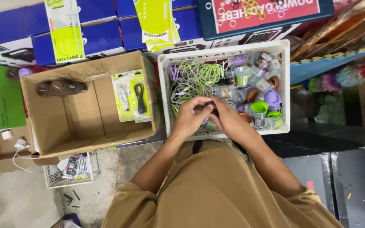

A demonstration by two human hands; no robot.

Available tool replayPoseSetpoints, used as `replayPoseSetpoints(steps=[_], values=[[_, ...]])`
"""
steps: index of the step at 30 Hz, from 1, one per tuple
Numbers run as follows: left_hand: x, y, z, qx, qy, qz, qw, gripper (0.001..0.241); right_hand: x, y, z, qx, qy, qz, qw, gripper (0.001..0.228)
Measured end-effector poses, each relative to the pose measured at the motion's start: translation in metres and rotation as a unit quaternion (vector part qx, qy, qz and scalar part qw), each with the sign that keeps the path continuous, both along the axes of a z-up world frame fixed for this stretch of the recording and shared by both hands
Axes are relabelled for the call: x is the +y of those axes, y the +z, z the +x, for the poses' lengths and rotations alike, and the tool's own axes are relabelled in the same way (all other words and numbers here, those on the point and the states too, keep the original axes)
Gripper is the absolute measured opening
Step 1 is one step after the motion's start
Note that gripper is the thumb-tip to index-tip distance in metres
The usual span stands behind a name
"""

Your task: The person coils loose charging and data cables by hand, wrapping the cord around their fingers to form a looped bundle, and places each finished coil into a cardboard box. They take new cables one at a time from a white basket filled with tangled cables and small containers.

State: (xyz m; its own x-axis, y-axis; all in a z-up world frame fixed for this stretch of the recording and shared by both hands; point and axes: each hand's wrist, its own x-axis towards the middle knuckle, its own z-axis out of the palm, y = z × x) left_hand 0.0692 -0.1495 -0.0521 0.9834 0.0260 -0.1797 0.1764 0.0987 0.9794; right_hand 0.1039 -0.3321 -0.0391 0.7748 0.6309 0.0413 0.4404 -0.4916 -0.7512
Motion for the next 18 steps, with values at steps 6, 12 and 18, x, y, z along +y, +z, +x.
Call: replayPoseSetpoints(steps=[6, 12, 18], values=[[-0.027, 0.001, 0.02, -0.023, -0.004, 0.016, 1.0, 0.02, -0.018, 0.009, 0.013, -0.022, -0.029, -0.045, 0.998, 0.07], [-0.052, -0.027, 0.048, 0.015, -0.008, -0.056, 0.998, 0.021, -0.041, -0.008, 0.033, 0.024, -0.075, -0.012, 0.997, 0.052], [-0.069, -0.012, 0.076, -0.018, -0.049, 0.022, 0.998, 0.021, -0.064, 0.01, 0.053, 0.117, -0.084, 0.079, 0.986, 0.048]])
